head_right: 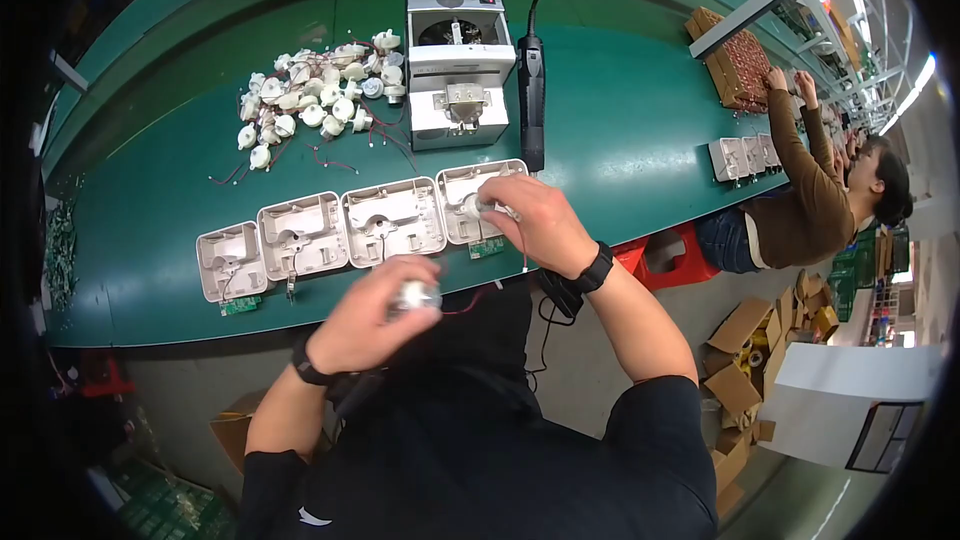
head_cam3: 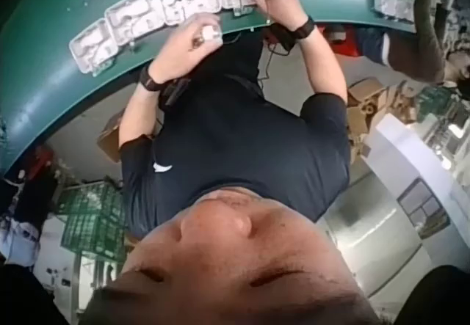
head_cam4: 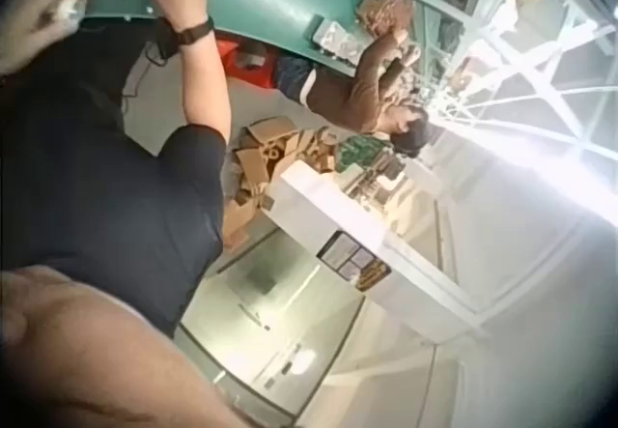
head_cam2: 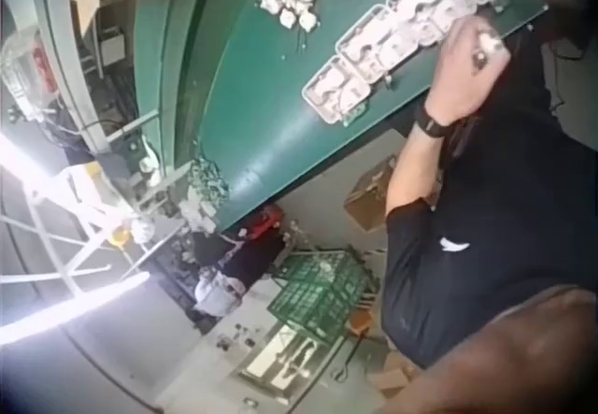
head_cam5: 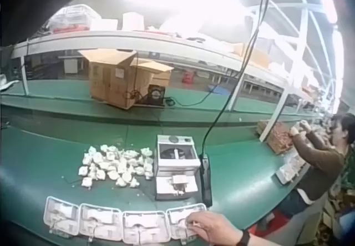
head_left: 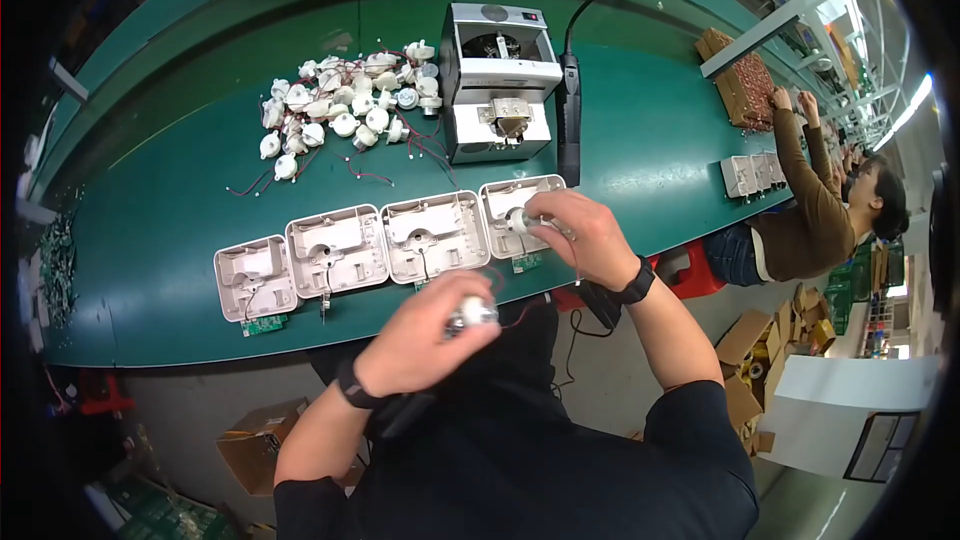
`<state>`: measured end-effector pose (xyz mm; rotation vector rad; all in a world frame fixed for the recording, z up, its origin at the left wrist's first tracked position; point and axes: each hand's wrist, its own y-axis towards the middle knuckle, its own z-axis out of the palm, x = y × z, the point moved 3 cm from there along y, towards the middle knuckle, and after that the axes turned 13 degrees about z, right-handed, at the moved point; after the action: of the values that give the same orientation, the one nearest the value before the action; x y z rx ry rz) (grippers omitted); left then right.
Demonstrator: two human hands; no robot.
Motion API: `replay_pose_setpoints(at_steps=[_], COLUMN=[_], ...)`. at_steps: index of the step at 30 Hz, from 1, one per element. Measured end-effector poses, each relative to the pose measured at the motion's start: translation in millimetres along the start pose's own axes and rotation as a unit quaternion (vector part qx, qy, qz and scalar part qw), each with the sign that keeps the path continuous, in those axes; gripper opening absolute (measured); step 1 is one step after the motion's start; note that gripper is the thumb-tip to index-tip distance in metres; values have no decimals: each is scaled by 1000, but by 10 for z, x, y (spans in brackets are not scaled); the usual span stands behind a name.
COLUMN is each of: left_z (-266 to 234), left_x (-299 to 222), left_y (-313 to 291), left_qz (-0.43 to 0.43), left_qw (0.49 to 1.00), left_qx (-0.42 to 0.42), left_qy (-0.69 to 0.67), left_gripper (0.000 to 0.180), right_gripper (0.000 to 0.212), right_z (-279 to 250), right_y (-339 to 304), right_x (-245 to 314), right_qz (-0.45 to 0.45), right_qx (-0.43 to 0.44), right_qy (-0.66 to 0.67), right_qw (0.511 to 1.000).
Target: The person assembles electronic devices by placing motors into plastic housings and securing them with screws using a power screwdriver. They pick up motors from a pile, position them inside the housings, and slide the completed units along the assembly line.
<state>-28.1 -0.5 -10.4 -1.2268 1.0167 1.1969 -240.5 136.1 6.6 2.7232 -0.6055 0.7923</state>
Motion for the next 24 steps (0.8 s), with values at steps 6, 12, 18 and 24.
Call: replay_pose_setpoints(at_steps=[6, 12, 18, 24], left_z=[347, 381, 405, 413], left_x=[115, 256, 307, 312], left_y=[448, 660, 697, 725], left_qz=[242, 239, 230, 223], left_qw=[883, 852, 849, 855], left_qx=[22, 75, 55, 58], left_qy=[401, 460, 471, 465], left_gripper=[39, 41, 42, 41], right_gripper=[22, 22, 23, 27], right_z=[28, 42, 94, 268], right_y=[51, 36, 64, 106], right_x=[-73, -164, -162, -85], right_qz=[25, 27, -23, -75], right_qx=[-35, -33, -31, -12], right_qy=[53, 61, 30, -105], right_qw=[998, 997, 999, 992])
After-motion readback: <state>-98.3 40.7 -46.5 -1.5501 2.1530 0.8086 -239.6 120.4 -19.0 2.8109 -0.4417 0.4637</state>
